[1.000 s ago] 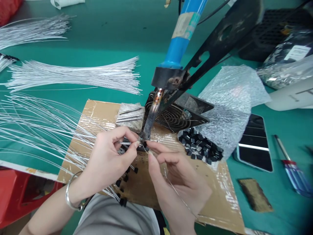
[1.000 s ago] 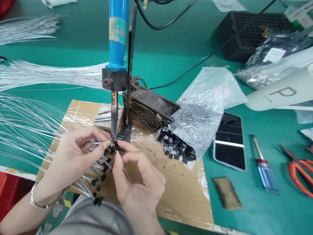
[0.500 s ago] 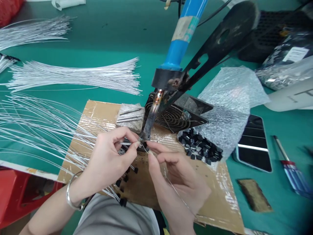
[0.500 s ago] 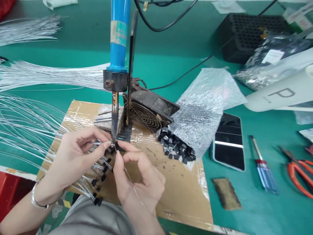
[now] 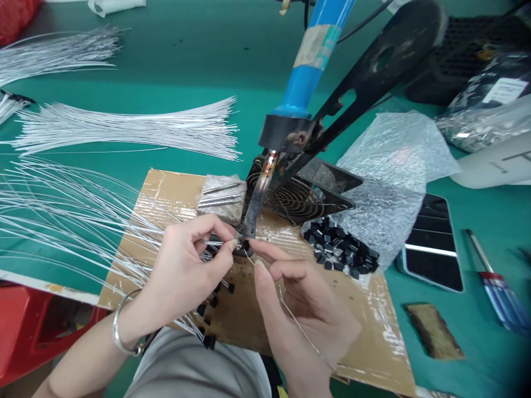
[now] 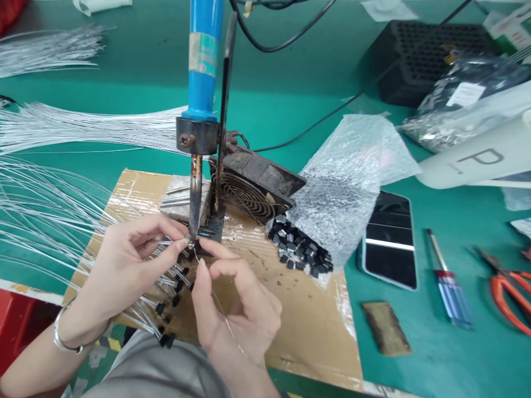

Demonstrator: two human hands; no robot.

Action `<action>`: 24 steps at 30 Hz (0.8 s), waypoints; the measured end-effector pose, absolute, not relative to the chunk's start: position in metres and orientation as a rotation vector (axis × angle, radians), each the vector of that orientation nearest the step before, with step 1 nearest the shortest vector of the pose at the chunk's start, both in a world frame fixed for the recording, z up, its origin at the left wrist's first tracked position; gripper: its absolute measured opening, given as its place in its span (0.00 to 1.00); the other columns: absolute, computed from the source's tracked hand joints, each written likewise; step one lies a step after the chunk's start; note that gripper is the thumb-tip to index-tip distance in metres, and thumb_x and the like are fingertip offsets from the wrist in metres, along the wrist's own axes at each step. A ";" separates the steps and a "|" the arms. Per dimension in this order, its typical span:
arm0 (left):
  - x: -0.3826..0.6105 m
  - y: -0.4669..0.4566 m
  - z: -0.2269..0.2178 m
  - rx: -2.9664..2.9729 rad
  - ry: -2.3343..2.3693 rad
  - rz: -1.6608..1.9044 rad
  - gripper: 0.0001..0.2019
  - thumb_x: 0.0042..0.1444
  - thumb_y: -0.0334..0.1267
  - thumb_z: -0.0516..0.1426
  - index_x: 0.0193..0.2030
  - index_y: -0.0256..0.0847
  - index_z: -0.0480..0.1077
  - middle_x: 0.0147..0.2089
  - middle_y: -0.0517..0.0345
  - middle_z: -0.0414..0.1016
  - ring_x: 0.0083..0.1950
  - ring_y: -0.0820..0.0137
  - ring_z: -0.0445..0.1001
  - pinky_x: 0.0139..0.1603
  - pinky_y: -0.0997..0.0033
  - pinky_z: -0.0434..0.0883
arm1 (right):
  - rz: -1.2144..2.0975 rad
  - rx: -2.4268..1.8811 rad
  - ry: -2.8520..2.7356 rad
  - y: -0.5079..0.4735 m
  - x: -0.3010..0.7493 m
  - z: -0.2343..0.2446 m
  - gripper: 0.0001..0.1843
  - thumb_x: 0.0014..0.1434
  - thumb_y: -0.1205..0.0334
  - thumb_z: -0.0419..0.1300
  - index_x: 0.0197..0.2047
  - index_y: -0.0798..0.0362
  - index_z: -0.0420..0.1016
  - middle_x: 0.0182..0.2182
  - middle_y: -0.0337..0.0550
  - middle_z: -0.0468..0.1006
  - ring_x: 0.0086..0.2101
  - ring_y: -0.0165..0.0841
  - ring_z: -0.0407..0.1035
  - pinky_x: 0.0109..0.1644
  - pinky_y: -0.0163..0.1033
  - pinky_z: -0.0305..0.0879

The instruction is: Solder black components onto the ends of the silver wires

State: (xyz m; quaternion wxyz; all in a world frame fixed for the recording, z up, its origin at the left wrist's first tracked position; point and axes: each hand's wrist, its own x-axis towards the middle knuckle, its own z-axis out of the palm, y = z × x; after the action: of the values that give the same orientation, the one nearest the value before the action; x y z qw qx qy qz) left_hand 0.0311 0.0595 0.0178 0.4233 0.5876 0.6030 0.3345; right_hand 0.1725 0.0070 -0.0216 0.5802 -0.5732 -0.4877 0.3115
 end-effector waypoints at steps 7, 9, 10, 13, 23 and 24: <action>0.031 0.059 0.020 1.466 1.501 0.846 0.05 0.55 0.33 0.59 0.30 0.40 0.76 0.35 0.54 0.84 0.36 0.66 0.81 0.29 0.71 0.69 | 0.697 -1.324 -1.171 0.007 0.173 -0.022 0.10 0.62 0.70 0.68 0.31 0.49 0.75 0.46 0.40 0.89 0.44 0.31 0.84 0.43 0.30 0.76; 0.031 0.059 0.020 1.467 1.501 0.842 0.05 0.55 0.33 0.59 0.29 0.40 0.75 0.36 0.54 0.84 0.37 0.65 0.81 0.29 0.71 0.69 | 0.697 -1.323 -1.175 0.007 0.173 -0.022 0.10 0.62 0.70 0.68 0.32 0.49 0.75 0.46 0.40 0.89 0.45 0.31 0.84 0.43 0.30 0.76; 0.031 0.059 0.020 1.467 1.506 0.838 0.05 0.55 0.33 0.59 0.30 0.40 0.76 0.36 0.54 0.84 0.37 0.65 0.81 0.29 0.71 0.69 | 0.700 -1.325 -1.174 0.007 0.172 -0.022 0.10 0.62 0.70 0.68 0.32 0.49 0.75 0.46 0.39 0.89 0.45 0.32 0.84 0.42 0.30 0.76; 0.031 0.059 0.018 1.455 1.519 0.825 0.04 0.55 0.33 0.60 0.30 0.40 0.76 0.37 0.53 0.85 0.38 0.64 0.81 0.30 0.70 0.70 | 0.714 -1.330 -1.170 0.008 0.172 -0.022 0.10 0.62 0.70 0.68 0.32 0.49 0.75 0.45 0.39 0.89 0.45 0.31 0.84 0.42 0.29 0.76; 0.031 0.059 0.016 1.450 1.511 0.812 0.04 0.55 0.33 0.60 0.30 0.40 0.75 0.38 0.53 0.84 0.39 0.63 0.82 0.32 0.70 0.72 | 0.702 -1.332 -1.134 0.009 0.170 -0.023 0.09 0.62 0.70 0.68 0.32 0.50 0.76 0.43 0.43 0.89 0.43 0.34 0.85 0.49 0.36 0.78; 0.031 0.059 0.017 1.452 1.513 0.811 0.04 0.55 0.33 0.59 0.30 0.40 0.75 0.38 0.53 0.84 0.40 0.63 0.82 0.32 0.70 0.72 | 0.698 -1.337 -1.136 0.009 0.170 -0.023 0.09 0.62 0.70 0.68 0.32 0.50 0.76 0.43 0.43 0.89 0.42 0.34 0.85 0.49 0.36 0.78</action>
State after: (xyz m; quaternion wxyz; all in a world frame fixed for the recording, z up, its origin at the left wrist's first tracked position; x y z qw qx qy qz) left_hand 0.0308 0.0586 0.0169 0.4320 0.5825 0.6069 0.3252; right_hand 0.1699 0.0090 -0.0230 0.5866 -0.5735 -0.4871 0.2996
